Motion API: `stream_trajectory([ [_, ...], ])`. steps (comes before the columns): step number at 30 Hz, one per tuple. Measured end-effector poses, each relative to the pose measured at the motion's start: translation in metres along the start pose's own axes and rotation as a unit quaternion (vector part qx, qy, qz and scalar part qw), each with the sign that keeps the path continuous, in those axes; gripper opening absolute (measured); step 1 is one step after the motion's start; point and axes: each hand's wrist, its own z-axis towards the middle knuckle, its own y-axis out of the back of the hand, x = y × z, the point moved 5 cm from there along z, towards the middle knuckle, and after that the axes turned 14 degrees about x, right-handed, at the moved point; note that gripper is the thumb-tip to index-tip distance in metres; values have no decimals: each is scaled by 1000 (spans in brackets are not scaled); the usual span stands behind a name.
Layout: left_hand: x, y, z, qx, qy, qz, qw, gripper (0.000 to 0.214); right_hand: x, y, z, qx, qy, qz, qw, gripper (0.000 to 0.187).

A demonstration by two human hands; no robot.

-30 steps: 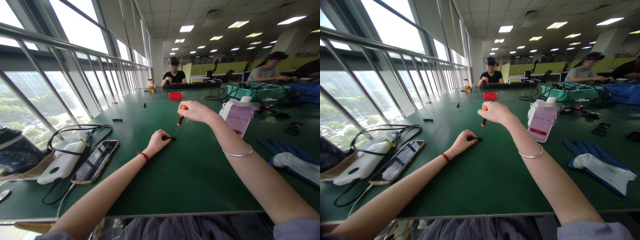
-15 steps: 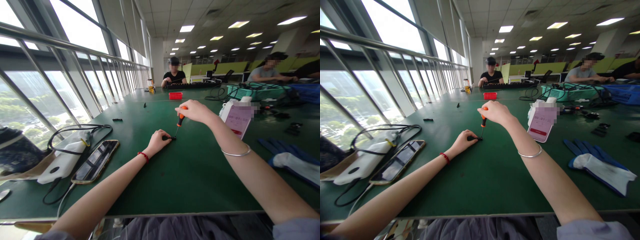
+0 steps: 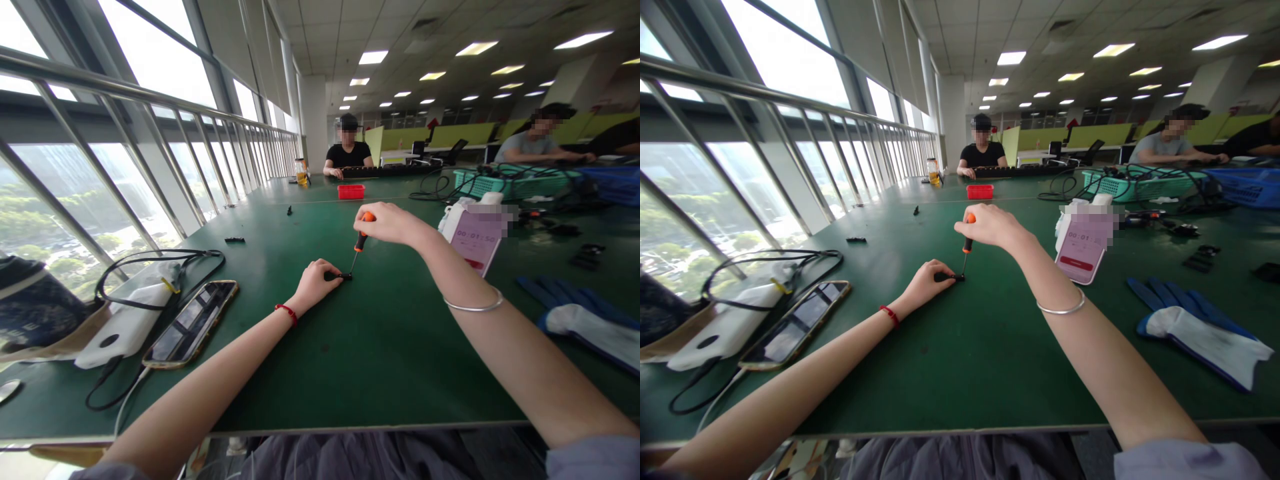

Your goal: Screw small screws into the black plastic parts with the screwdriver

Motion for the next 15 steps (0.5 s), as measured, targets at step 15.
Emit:
stream_trajectory([
  [15, 0, 0, 0, -1, -2, -1, 1000, 12, 1, 2, -1, -14, 8, -14, 1000, 29],
])
